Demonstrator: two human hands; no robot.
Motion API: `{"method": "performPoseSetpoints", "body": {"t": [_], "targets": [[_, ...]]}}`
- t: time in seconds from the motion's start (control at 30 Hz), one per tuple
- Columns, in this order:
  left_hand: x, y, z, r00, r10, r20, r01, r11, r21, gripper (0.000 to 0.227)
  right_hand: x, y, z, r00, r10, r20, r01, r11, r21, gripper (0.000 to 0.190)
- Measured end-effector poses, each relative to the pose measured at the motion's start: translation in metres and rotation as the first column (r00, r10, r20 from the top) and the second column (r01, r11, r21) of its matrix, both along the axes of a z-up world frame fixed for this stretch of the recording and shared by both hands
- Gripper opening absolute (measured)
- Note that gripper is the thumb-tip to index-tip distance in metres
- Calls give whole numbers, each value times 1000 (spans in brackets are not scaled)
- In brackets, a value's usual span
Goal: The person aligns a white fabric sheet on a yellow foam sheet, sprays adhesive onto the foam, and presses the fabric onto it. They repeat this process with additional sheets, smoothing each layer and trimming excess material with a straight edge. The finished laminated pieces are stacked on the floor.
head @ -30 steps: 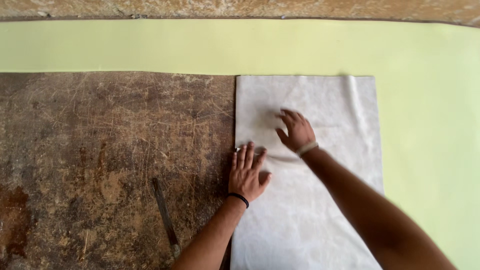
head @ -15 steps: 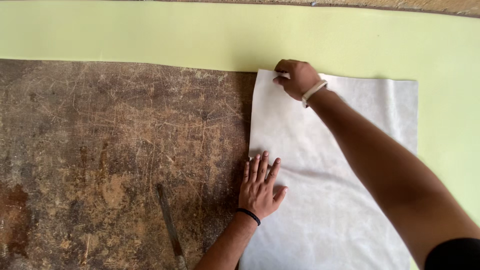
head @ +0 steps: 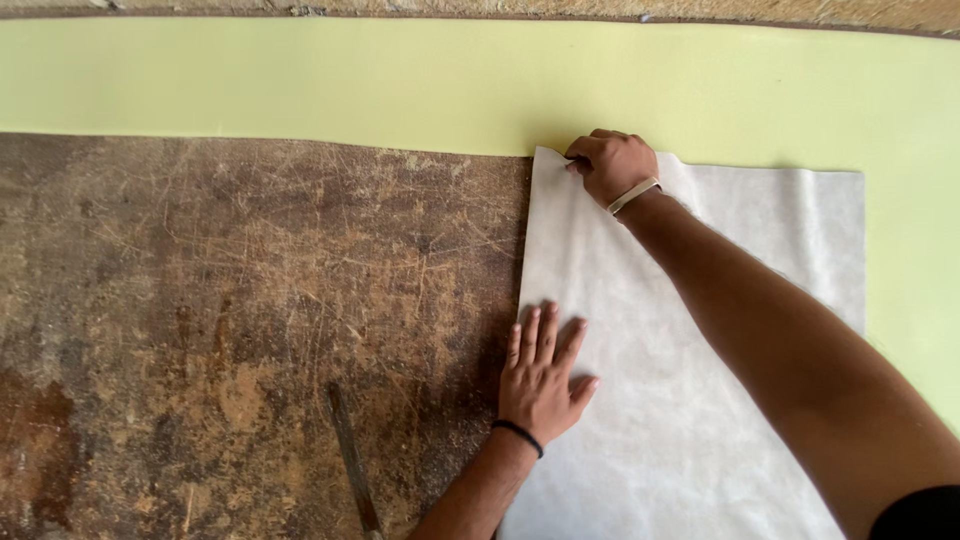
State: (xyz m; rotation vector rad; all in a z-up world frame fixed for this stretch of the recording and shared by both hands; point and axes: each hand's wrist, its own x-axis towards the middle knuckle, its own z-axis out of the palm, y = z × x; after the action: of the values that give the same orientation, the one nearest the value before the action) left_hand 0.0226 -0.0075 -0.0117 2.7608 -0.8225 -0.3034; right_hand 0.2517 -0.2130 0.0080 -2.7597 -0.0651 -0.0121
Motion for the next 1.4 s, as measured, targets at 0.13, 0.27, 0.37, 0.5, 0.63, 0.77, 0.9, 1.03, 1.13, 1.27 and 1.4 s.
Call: {"method": "performPoseSetpoints", "body": {"t": [0.13,0.27,0.37,0.5,0.63,0.77,0.9,1.03,1.13,1.27,1.4], "targets": [[62,-36,2,1000,-13,-27,17,993,117,84,-8,-16,-14,998,-13,-66,21,992,121,27],[140,-71,14,1000,-13,-7,14,986,167,83,-58,-57,-45,948,-49,314,16,994,105,58],[182,-94,19,1000,-8,-15,10,982,189,84,-116,-137,-70,888,-329,321,293,943,156,49],[202,-109,18,999,18,-29,-10,970,243,85,-174,-253,-63,672,-719,180,731,683,-2,65],[201,-116,15,999,48,-19,-41,959,279,84,-168,-291,-51,584,-788,-195,800,599,-24,55],[196,-121,13,998,61,3,-59,947,317,82,-154,-293,-43,575,-733,-363,818,528,229,29],[194,-126,10,996,90,14,-89,938,336,81,-161,-296,-35,617,-776,-128,737,514,440,10],[192,-125,7,994,100,47,-110,938,330,80,-164,-296,-45,529,-840,-123,749,394,533,14],[191,-131,5,993,109,51,-119,934,338,80,-160,-302,-64,553,-832,52,756,527,387,19],[192,-130,6,993,105,49,-116,922,369,80,-158,-265,-74,634,-655,411,666,733,140,50],[196,-134,10,994,111,20,-111,921,372,81,-192,-140,-41,951,6,309,-33,996,83,63]]}}
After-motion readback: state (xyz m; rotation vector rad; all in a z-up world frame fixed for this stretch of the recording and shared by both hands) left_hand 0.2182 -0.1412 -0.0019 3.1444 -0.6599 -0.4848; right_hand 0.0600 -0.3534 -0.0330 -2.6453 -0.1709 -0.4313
